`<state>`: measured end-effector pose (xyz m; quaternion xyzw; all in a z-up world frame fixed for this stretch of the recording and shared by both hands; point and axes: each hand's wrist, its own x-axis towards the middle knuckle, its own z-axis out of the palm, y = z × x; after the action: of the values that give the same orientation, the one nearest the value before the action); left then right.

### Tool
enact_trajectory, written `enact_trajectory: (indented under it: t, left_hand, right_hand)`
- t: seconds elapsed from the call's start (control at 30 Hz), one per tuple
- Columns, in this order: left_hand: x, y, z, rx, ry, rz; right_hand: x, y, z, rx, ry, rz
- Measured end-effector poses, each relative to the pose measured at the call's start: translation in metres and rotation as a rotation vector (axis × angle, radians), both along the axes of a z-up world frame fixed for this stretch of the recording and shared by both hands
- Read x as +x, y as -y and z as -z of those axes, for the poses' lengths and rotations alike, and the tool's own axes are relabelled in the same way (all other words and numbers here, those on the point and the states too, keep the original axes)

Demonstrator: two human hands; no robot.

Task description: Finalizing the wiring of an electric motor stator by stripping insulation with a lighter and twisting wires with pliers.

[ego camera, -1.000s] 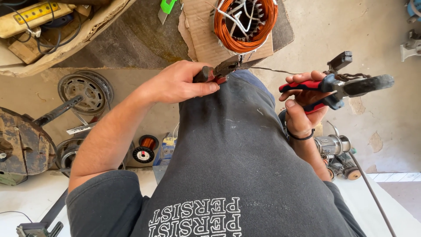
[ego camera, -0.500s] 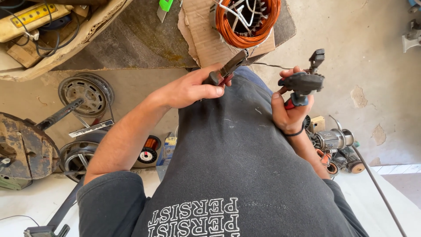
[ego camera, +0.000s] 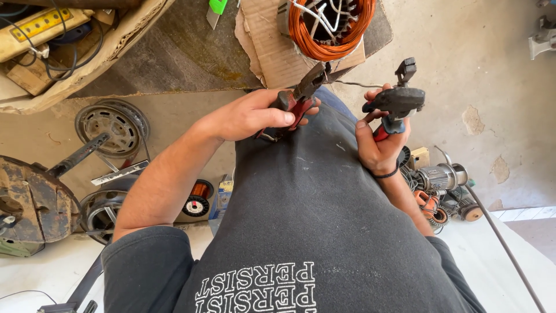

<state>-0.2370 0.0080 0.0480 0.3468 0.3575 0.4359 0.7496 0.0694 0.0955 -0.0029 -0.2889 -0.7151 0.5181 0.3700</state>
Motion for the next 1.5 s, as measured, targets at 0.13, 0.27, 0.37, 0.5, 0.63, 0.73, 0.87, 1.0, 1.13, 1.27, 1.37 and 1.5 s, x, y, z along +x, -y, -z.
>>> enact_trajectory:
  t: [0.13,0.27,0.37,0.5,0.63,0.73,0.87,1.0,1.13,1.27,1.37,1.5]
  left_hand:
    - [0.005,0.0,0.003,0.028,-0.01,0.0]
    - [0.009,0.003,0.006,0.025,-0.003,-0.017]
    - [0.011,0.005,0.009,0.005,0.014,-0.045]
    - [0.009,0.006,0.003,-0.021,-0.184,-0.059]
    - [0.016,0.007,-0.004,-0.069,-0.27,-0.054]
    - [0.02,0.008,-0.012,-0.095,-0.244,-0.061]
    - [0.021,0.011,-0.004,-0.108,-0.142,-0.096]
    - [0.021,0.011,-0.003,-0.074,-0.172,-0.084]
    - [0.021,0.011,-0.003,-0.088,-0.133,-0.101]
    - [0.018,0.008,-0.004,-0.081,-0.11,-0.093]
    - [0.017,0.008,-0.005,-0.086,-0.102,-0.099]
    - [0.019,0.008,-0.002,-0.093,-0.088,-0.1]
  right_hand:
    - [-0.001,0.001,-0.003,0.007,0.01,0.0]
    - [-0.004,0.002,-0.002,0.0,0.007,0.003]
    - [0.005,0.005,0.01,0.024,0.022,0.049]
    - [0.013,0.005,0.02,0.258,0.208,0.135]
    - [-0.028,0.0,-0.02,0.498,0.38,0.213]
    - [-0.027,0.002,-0.01,0.569,0.371,0.261]
    - [-0.027,0.003,-0.002,0.683,0.398,0.304]
    - [-0.031,0.0,0.007,0.804,0.45,0.342]
    - [-0.033,0.001,0.005,0.783,0.46,0.366]
    - [-0.032,0.001,0.009,0.795,0.442,0.368]
    - [-0.033,0.001,0.009,0.792,0.443,0.363]
    - [-0.032,0.001,0.011,0.789,0.454,0.367]
